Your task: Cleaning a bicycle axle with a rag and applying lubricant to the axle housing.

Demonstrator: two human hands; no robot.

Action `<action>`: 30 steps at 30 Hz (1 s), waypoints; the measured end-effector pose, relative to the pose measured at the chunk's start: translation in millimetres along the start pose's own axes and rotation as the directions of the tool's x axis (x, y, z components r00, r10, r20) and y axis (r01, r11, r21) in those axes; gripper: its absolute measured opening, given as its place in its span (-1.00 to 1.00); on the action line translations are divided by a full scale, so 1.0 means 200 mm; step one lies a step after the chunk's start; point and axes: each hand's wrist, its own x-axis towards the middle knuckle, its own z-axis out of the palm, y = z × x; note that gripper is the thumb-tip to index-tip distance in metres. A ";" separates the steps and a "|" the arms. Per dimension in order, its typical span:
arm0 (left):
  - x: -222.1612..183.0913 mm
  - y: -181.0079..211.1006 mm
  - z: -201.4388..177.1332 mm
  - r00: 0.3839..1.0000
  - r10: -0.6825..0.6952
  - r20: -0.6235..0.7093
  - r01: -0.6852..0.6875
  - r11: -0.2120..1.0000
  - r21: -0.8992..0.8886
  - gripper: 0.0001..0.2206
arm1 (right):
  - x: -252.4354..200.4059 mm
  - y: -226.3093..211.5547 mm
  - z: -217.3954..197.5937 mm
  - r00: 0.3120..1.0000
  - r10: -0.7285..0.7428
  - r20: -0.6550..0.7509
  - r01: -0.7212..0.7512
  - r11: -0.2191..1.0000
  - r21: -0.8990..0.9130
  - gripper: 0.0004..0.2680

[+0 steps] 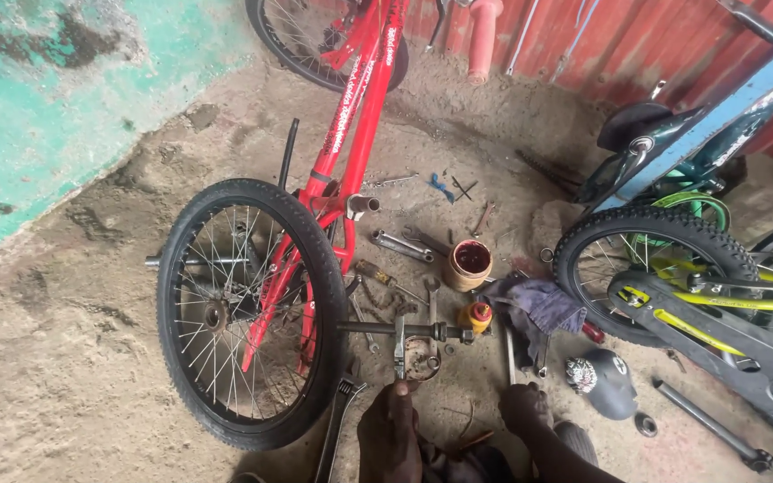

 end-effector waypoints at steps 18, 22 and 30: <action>0.09 -0.43 0.10 0.983 -0.175 -0.046 0.178 0.877 0.447 -0.49 | -1.35 0.11 -1.60 0.985 -0.104 -0.140 -0.001 -0.805 0.593 -0.30; 0.12 -0.56 0.14 0.951 -0.304 -0.048 0.292 0.839 0.460 -0.61 | -1.30 0.05 -1.51 0.978 0.046 -0.202 0.188 -0.605 0.774 -0.59; 0.10 -0.60 0.13 0.935 -0.353 -0.026 0.335 0.858 0.391 -0.69 | -1.14 -0.09 -1.34 0.992 0.013 -0.127 0.074 -0.868 0.491 -0.49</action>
